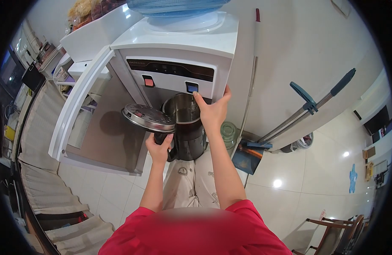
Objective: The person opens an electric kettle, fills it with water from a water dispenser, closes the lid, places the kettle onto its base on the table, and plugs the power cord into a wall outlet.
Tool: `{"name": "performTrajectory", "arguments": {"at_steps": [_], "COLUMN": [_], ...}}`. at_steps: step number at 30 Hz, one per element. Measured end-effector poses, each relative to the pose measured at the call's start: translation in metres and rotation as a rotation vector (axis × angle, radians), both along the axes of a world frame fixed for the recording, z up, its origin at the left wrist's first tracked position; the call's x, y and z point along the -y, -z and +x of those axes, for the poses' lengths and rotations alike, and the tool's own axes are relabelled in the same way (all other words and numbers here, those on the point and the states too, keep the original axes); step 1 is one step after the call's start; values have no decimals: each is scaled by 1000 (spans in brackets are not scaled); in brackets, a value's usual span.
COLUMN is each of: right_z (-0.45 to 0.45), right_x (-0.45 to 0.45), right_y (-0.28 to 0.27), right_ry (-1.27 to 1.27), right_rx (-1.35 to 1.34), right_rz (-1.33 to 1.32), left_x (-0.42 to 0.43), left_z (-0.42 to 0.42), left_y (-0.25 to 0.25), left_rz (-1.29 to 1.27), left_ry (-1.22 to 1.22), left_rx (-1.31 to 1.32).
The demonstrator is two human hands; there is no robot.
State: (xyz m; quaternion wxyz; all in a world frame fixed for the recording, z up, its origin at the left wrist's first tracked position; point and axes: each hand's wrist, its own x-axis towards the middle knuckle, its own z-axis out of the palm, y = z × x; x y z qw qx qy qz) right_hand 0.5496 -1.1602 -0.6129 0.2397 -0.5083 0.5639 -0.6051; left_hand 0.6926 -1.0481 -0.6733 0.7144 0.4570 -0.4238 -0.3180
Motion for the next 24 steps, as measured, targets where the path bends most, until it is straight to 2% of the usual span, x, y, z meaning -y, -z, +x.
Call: {"name": "performTrajectory", "arguments": {"at_steps": [24], "right_z": [1], "right_x": [0], "right_y": [1], "right_ry": [14], "right_rx": [-8], "right_rz": [-25], "left_x": [0], "left_z": [1], "left_y": [4], "left_rz": [12], "left_ry": [-7], "left_rx": [7]}}
